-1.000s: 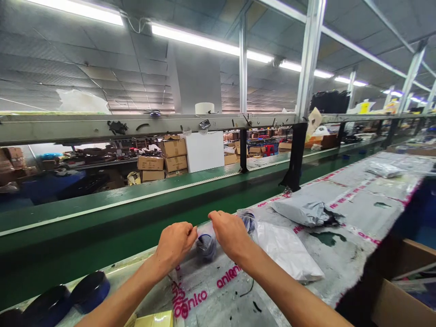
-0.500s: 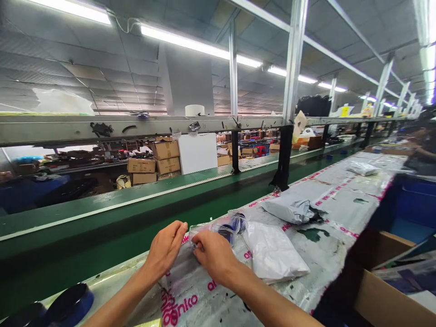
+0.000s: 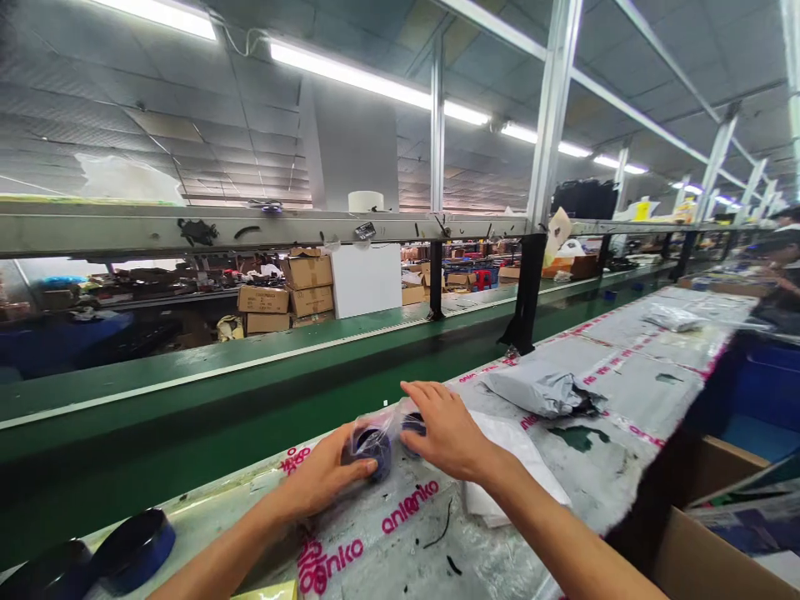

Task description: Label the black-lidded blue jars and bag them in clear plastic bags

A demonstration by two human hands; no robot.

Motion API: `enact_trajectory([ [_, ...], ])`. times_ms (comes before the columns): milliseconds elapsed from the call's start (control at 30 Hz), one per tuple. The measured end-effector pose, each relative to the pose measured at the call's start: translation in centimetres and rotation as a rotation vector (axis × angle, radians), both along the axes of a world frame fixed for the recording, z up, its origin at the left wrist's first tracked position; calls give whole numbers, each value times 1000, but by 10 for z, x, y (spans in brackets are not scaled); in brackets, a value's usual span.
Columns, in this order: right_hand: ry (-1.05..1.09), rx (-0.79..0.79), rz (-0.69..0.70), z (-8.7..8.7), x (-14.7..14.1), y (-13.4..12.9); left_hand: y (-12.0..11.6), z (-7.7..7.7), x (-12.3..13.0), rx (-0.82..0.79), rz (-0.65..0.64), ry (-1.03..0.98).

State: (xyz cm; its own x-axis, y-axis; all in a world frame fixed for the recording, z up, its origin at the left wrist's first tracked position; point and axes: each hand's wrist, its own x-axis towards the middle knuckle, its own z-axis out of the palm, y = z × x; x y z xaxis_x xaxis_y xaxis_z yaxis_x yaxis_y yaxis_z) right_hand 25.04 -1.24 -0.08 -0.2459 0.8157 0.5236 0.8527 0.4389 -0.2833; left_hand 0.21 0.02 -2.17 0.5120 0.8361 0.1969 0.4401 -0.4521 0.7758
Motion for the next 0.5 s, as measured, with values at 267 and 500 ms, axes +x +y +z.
enact_trajectory([
  [267,29,-151,30,-12,-8,15,6,-4,20,91,91,-30],
  [500,152,-217,27,2,-19,6,20,1,12,-85,127,83],
])
